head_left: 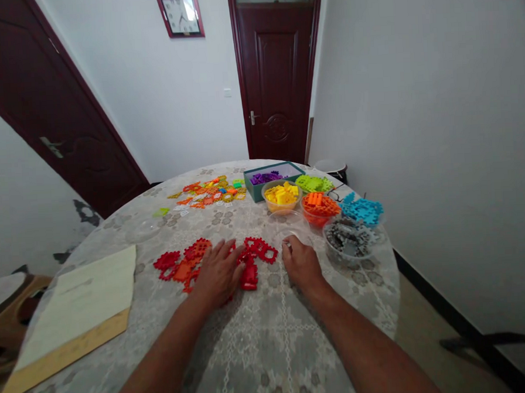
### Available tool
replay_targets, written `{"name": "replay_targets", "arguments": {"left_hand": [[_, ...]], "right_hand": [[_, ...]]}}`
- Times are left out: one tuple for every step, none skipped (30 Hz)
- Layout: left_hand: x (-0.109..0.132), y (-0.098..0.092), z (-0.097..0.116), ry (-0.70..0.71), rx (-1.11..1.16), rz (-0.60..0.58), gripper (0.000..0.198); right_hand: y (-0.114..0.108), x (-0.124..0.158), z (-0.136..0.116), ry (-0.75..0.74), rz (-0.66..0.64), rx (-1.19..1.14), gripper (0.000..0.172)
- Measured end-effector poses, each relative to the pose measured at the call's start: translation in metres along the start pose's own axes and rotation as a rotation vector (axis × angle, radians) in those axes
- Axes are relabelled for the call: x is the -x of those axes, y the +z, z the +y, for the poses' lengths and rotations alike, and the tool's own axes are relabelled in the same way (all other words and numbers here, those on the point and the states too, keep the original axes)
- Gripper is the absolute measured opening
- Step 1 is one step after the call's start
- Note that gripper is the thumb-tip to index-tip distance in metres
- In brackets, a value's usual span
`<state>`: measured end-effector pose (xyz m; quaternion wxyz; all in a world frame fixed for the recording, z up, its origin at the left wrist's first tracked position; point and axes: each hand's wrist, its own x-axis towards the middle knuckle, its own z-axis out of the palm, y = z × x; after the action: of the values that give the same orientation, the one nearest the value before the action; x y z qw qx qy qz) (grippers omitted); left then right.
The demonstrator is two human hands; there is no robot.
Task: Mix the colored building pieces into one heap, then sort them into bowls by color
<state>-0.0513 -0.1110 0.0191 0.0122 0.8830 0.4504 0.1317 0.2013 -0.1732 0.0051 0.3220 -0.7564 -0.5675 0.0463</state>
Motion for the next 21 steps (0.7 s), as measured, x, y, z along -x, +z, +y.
{"name": "replay_targets", "arguments": {"left_hand": [[-0.003,0.004,0.008,0.014,0.018,-0.028,0.05],[-0.006,0.008,0.015,0.012,0.029,-0.049,0.049],[-0.008,0.012,0.02,0.005,0.034,-0.068,0.049],[-0.009,0.015,0.022,-0.001,0.032,-0.083,0.049],[-0.009,0.017,0.022,-0.003,0.025,-0.093,0.05],[-0.008,0.018,0.021,-0.002,0.015,-0.102,0.051],[-0.006,0.017,0.017,-0.001,0.003,-0.108,0.052],[-0.003,0.016,0.012,-0.005,-0.01,-0.113,0.052],[0.001,0.014,0.007,-0.015,-0.02,-0.12,0.054],[0.005,0.011,0.002,-0.028,-0.028,-0.13,0.055],[0.01,0.008,-0.003,-0.04,-0.037,-0.145,0.057],[0.015,0.005,-0.007,-0.053,-0.046,-0.16,0.058],[0.021,0.002,-0.011,-0.064,-0.053,-0.174,0.06],[0.028,0.0,-0.014,-0.073,-0.059,-0.184,0.062],[0.034,-0.002,-0.016,-0.079,-0.064,-0.192,0.065],[0.04,-0.003,-0.018,-0.086,-0.068,-0.194,0.069],[0.046,-0.004,-0.018,-0.093,-0.07,-0.194,0.072],[0.051,-0.005,-0.018,-0.098,-0.07,-0.196,0.076],[0.055,-0.006,-0.018,-0.102,-0.069,-0.2,0.078],[0.059,-0.006,-0.016,-0.107,-0.065,-0.203,0.079],[0.061,-0.006,-0.014,-0.11,-0.058,-0.205,0.08]], "right_hand": [[-0.001,0.001,-0.001,0.003,0.0,0.005,0.028],[-0.002,0.001,-0.002,0.01,0.002,0.011,0.028],[-0.003,0.001,-0.003,0.02,0.005,0.015,0.029],[-0.004,0.001,-0.004,0.033,0.005,0.015,0.03],[-0.006,0.001,-0.005,0.045,0.003,0.008,0.032],[-0.008,0.002,-0.006,0.056,0.001,-0.008,0.035],[-0.009,0.002,-0.007,0.063,-0.001,-0.032,0.038],[-0.01,0.002,-0.008,0.06,-0.002,-0.063,0.042],[-0.011,0.002,-0.009,0.051,0.001,-0.099,0.044],[-0.011,0.003,-0.01,0.036,0.007,-0.137,0.045],[-0.012,0.003,-0.011,0.019,0.014,-0.176,0.043],[-0.013,0.004,-0.012,0.003,0.021,-0.214,0.04],[-0.016,0.005,-0.014,-0.01,0.029,-0.249,0.036],[-0.019,0.005,-0.017,-0.019,0.036,-0.281,0.032],[-0.025,0.006,-0.019,-0.025,0.038,-0.308,0.029],[-0.032,0.008,-0.022,-0.031,0.029,-0.325,0.026],[-0.04,0.01,-0.024,-0.038,0.01,-0.333,0.024],[-0.049,0.014,-0.025,-0.048,-0.022,-0.333,0.022],[-0.059,0.018,-0.025,-0.057,-0.06,-0.33,0.021],[-0.069,0.023,-0.024,-0.06,-0.098,-0.329,0.022],[-0.079,0.029,-0.019,-0.053,-0.127,-0.334,0.023]]}}
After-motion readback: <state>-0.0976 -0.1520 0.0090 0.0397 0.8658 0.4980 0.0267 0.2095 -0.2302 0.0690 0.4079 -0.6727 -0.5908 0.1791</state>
